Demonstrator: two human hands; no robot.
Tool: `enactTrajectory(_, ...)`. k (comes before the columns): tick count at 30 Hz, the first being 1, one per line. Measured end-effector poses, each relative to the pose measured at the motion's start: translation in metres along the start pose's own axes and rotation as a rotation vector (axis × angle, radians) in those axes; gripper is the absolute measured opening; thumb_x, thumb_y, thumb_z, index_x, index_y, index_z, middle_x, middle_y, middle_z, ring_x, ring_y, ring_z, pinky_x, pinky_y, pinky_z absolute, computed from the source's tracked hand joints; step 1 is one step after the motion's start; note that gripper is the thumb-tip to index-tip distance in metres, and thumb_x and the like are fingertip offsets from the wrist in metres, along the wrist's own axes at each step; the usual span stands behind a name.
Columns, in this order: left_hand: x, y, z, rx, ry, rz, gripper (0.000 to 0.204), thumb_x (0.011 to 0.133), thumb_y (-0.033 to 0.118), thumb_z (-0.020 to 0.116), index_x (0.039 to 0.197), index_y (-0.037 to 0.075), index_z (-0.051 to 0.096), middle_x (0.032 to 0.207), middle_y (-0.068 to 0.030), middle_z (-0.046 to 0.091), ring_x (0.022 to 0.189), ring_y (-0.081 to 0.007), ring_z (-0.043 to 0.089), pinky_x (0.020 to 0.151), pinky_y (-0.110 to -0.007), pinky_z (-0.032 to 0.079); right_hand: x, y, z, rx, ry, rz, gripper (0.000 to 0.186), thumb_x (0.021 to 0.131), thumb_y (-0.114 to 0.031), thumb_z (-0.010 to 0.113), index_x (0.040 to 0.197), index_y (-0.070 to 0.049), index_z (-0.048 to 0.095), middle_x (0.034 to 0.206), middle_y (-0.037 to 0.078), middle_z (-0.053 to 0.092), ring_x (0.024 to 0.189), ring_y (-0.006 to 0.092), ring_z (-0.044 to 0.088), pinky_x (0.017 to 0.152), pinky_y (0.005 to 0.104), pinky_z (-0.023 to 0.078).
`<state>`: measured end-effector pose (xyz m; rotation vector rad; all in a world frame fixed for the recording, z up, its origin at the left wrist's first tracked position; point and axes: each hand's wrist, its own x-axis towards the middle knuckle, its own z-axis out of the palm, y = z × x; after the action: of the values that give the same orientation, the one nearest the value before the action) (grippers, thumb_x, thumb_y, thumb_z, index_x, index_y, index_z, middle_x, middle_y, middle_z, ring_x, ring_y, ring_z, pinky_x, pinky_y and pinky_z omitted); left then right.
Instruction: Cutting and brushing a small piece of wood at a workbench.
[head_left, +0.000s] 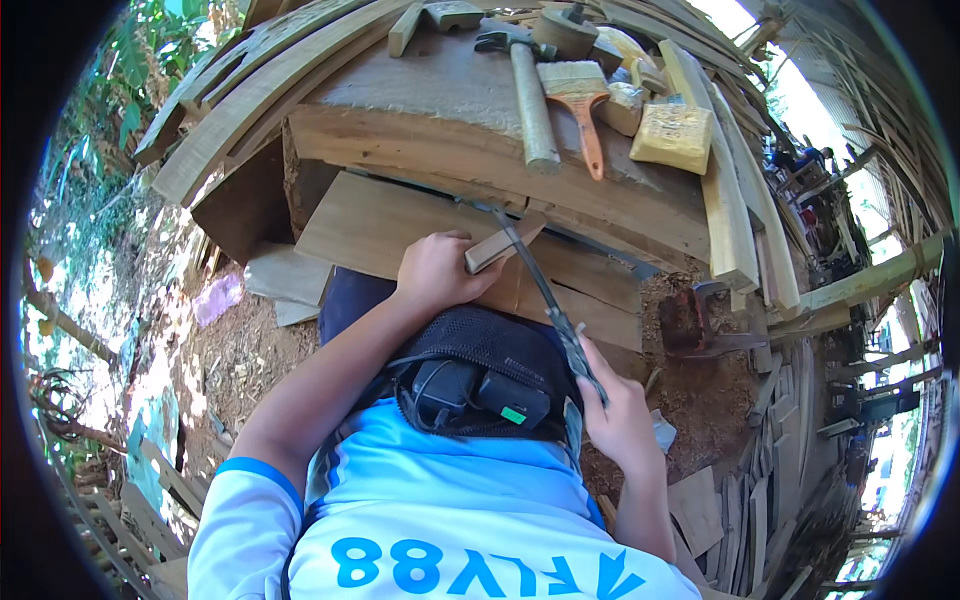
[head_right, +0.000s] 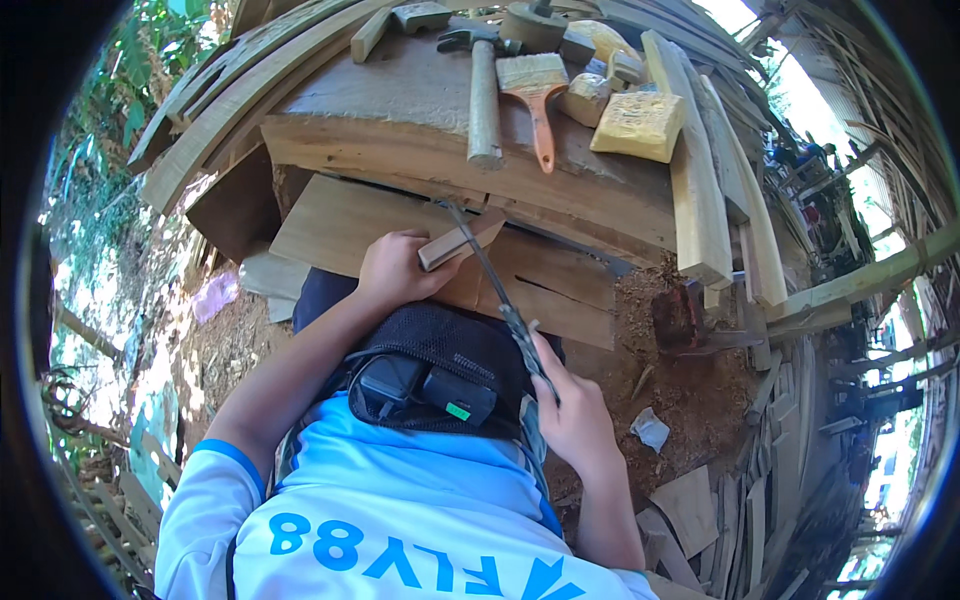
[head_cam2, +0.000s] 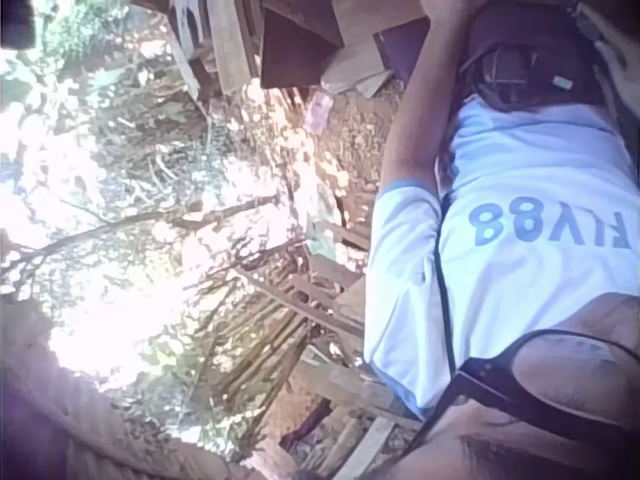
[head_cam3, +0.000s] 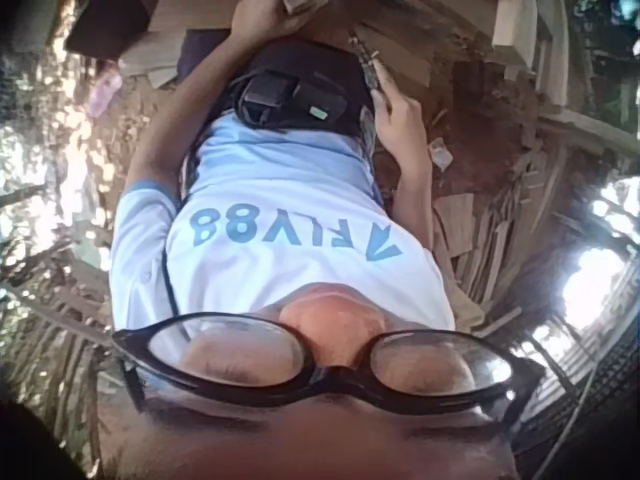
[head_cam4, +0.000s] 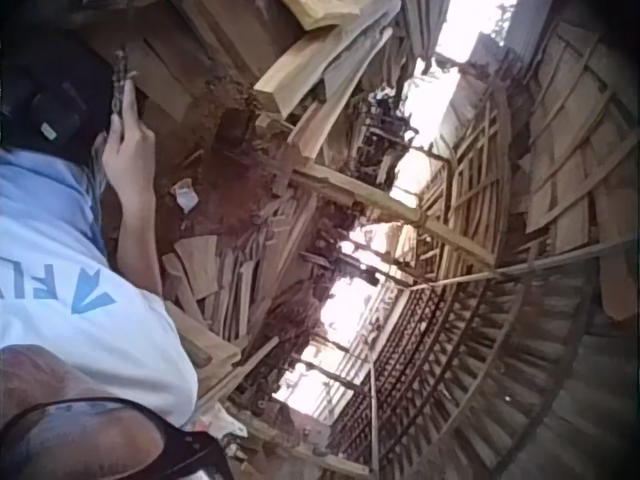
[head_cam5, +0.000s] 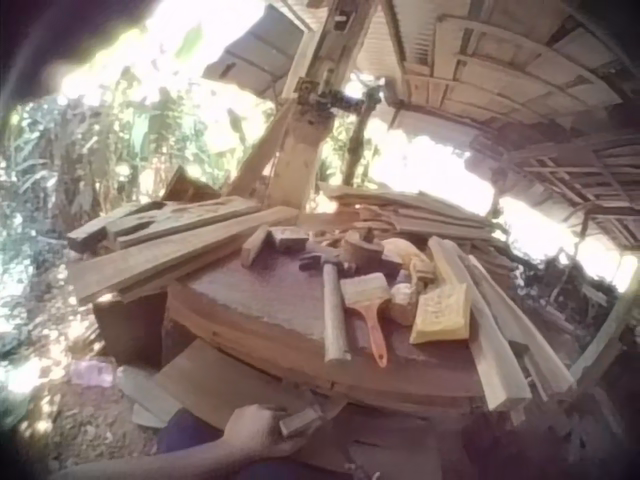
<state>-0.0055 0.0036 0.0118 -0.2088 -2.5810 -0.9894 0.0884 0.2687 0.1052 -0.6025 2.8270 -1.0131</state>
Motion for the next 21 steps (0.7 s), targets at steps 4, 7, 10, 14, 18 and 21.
enactTrajectory(4, 0.002, 0.000, -0.002, 0.022, 0.001, -0.019, 0.037, 0.080, 0.045, 0.075, 0.072, 0.009, 0.074, 0.075, -0.0110, 0.068, 0.069, -0.0357, 0.067, 0.064, -0.046, 0.056, 0.013, 0.003, 0.004, 0.017, -0.058, 0.053, 0.056, 0.096, -0.005, 0.059, 0.150, -0.014, 0.048, 0.108, 0.028, 0.067, 0.096, 0.0453, 0.067, 0.079, 0.0428, 0.052)
enactTrajectory(7, -0.001, 0.000, -0.001, 0.009, 0.000, -0.024, 0.037, 0.080, 0.045, 0.075, 0.072, 0.009, 0.075, 0.075, -0.0110, 0.068, 0.070, -0.0356, 0.067, 0.064, -0.046, 0.056, 0.009, 0.002, 0.004, 0.043, -0.073, 0.073, 0.054, 0.096, -0.004, 0.059, 0.149, -0.011, 0.049, 0.122, 0.029, 0.065, 0.109, 0.0434, 0.066, 0.087, 0.0369, 0.053)
enactTrajectory(10, -0.001, 0.001, 0.001, 0.037, -0.002, -0.026, 0.037, 0.080, 0.044, 0.075, 0.072, 0.009, 0.075, 0.075, -0.0110, 0.068, 0.070, -0.0354, 0.068, 0.065, -0.046, 0.056, -0.003, 0.000, 0.002, -0.040, 0.047, -0.078, 0.057, 0.097, -0.006, 0.059, 0.151, -0.014, 0.046, 0.095, 0.029, 0.068, 0.087, 0.0453, 0.069, 0.074, 0.0467, 0.053)
enactTrajectory(14, 0.001, 0.002, -0.003, 0.012, -0.013, -0.022, 0.037, 0.080, 0.045, 0.075, 0.073, 0.009, 0.075, 0.076, -0.0108, 0.068, 0.072, -0.0358, 0.068, 0.065, -0.046, 0.056, 0.003, 0.006, 0.004, 0.000, -0.044, 0.071, 0.056, 0.097, -0.005, 0.059, 0.151, -0.013, 0.046, 0.093, 0.028, 0.068, 0.085, 0.0446, 0.069, 0.075, 0.0448, 0.054)
enactTrajectory(18, 0.001, 0.001, -0.005, 0.031, -0.033, -0.004, 0.038, 0.083, 0.048, 0.070, 0.076, 0.011, 0.077, 0.078, -0.0115, 0.069, 0.073, -0.0360, 0.069, 0.066, -0.047, 0.057, 0.003, 0.014, 0.005, 0.020, -0.035, 0.014, 0.055, 0.097, -0.006, 0.058, 0.150, -0.013, 0.047, 0.089, 0.029, 0.067, 0.082, 0.0447, 0.069, 0.072, 0.0430, 0.054)
enactTrajectory(21, 0.001, 0.001, -0.002, 0.047, -0.043, -0.030, 0.037, 0.083, 0.048, 0.071, 0.077, 0.012, 0.077, 0.078, -0.0118, 0.069, 0.073, -0.0361, 0.069, 0.066, -0.047, 0.057, -0.017, 0.012, 0.001, 0.030, 0.004, 0.001, 0.054, 0.097, -0.007, 0.059, 0.150, -0.013, 0.048, 0.088, 0.029, 0.067, 0.081, 0.0453, 0.068, 0.071, 0.0434, 0.053)
